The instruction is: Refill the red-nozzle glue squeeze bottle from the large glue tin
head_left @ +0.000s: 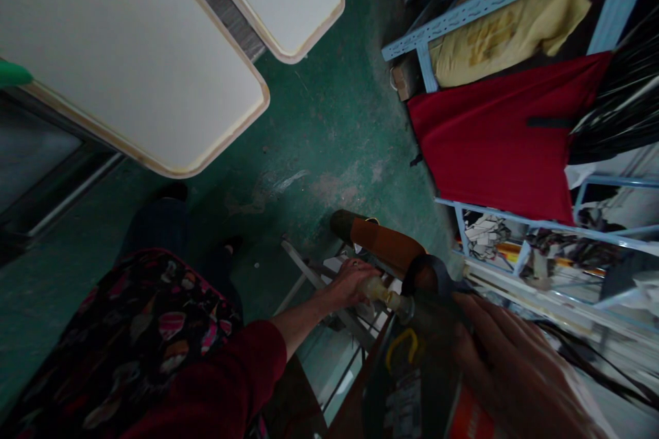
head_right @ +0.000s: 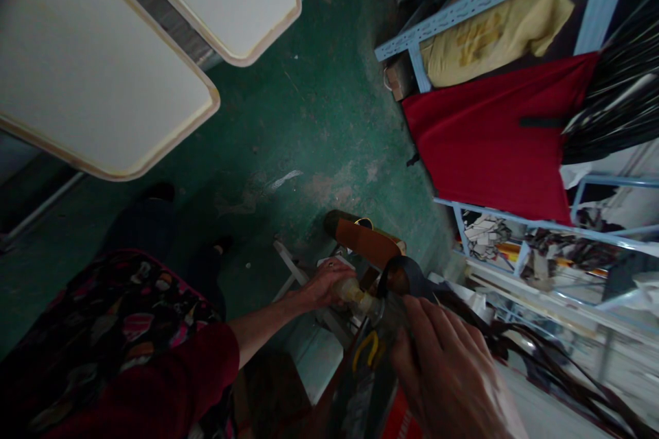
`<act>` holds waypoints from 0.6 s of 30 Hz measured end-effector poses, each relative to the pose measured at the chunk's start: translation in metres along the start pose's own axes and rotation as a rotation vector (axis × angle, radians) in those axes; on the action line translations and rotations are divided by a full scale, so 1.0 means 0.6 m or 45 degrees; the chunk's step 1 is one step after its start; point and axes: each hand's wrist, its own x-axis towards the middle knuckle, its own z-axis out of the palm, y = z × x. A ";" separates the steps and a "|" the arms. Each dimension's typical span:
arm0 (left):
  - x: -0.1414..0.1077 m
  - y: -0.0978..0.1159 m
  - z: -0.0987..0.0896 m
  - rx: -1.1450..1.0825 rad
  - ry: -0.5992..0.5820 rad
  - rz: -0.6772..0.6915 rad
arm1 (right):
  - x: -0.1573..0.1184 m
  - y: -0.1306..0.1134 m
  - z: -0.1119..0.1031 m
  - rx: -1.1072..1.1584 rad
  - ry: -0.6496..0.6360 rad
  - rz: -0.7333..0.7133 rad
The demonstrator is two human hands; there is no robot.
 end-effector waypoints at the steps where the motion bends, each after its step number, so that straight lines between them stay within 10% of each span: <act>1: 0.000 0.001 -0.001 -0.004 0.006 0.002 | -0.001 0.001 0.001 -0.003 -0.004 0.000; 18: 0.000 0.001 -0.004 0.013 -0.008 0.007 | 0.006 0.003 -0.002 -0.023 0.044 -0.054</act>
